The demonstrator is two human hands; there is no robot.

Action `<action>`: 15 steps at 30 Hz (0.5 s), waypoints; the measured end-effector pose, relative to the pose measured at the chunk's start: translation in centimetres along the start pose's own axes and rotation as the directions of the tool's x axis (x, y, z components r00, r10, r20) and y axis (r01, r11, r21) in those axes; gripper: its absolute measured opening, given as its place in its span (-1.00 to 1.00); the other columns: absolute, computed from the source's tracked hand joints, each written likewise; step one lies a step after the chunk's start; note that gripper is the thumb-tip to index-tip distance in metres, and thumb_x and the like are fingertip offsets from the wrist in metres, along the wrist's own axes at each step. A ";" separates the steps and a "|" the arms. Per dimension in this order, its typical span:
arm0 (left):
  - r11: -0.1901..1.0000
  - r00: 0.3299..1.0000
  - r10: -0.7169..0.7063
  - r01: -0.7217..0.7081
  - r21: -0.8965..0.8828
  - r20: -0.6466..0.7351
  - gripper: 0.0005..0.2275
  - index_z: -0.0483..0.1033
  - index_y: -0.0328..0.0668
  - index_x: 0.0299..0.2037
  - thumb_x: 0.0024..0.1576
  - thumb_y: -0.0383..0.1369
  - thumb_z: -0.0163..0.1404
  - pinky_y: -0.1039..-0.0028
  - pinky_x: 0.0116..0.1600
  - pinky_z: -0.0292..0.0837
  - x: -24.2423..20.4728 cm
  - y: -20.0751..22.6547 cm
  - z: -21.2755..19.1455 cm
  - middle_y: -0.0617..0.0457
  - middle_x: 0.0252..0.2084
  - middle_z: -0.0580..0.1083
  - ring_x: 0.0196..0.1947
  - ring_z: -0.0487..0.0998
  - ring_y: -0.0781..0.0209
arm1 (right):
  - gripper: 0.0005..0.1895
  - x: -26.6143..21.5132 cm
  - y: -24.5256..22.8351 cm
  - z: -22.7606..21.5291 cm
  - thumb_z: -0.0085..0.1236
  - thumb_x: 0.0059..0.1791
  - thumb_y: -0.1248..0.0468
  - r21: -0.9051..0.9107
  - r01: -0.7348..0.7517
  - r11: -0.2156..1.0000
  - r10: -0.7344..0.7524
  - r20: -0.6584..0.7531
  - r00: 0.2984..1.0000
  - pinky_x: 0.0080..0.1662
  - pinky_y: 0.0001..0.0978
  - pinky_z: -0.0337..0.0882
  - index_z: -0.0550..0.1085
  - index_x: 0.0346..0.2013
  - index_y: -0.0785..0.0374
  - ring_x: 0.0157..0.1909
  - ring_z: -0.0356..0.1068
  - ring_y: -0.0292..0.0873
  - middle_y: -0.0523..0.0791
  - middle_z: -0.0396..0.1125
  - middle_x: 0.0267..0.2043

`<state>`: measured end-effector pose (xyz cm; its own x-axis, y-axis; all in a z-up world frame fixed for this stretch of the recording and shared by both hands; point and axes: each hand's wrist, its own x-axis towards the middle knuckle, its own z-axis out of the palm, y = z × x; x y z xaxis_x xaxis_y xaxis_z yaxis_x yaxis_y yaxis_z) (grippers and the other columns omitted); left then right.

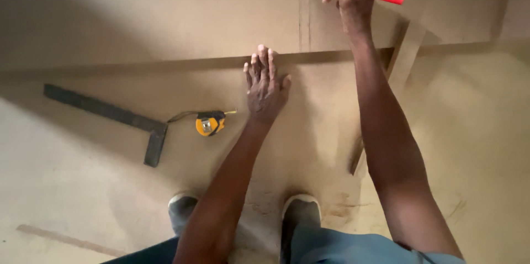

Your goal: The person uses a tape measure, a pencil, and a square to mark lines on wood boards. They handle wood blocks and align a metal square to draw straight lines across the surface of the boards.

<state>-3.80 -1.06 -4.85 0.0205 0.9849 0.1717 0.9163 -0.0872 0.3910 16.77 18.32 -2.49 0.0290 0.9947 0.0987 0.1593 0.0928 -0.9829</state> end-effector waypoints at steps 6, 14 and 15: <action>1.000 1.000 0.000 0.000 0.005 0.026 -0.29 0.07 -0.39 0.46 0.22 -0.10 0.06 -0.11 0.49 0.05 0.3 -0.1 -0.1 -0.31 0.51 0.09 0.44 0.21 -0.30 | -0.72 1.8 0.4 1.6 -0.01 0.15 0.33 0.103 0.184 0.977 -0.184 -0.010 0.983 -0.30 -0.39 0.53 0.56 -0.33 0.45 -0.37 0.49 -0.26 -0.05 0.50 -0.30; 0.999 1.000 0.001 0.000 -0.039 0.031 -0.32 0.05 -0.38 0.48 0.27 -0.11 0.01 -0.12 0.49 0.07 0.3 -0.2 0.2 -0.31 0.52 0.08 0.45 0.21 -0.32 | -0.74 1.5 0.8 1.5 0.00 0.09 0.35 0.065 0.120 0.991 -0.118 -0.027 0.993 -0.41 -0.41 0.53 0.57 -0.39 0.43 -0.45 0.52 -0.25 -0.03 0.51 -0.37; 0.999 0.999 0.000 0.001 -0.049 0.035 -0.33 0.05 -0.38 0.48 0.28 -0.10 0.00 -0.13 0.49 0.06 0.3 -0.3 0.2 -0.32 0.52 0.08 0.44 0.21 -0.33 | -0.74 1.6 0.9 1.4 0.01 0.10 0.35 0.086 0.121 0.989 -0.120 -0.013 0.993 -0.38 -0.40 0.54 0.57 -0.38 0.44 -0.43 0.53 -0.24 -0.02 0.51 -0.36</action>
<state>-3.99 -0.70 -5.09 0.0350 0.9896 0.1397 0.8957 -0.0931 0.4348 15.56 20.03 -3.43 0.0224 0.9757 0.2179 0.0766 0.2156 -0.9735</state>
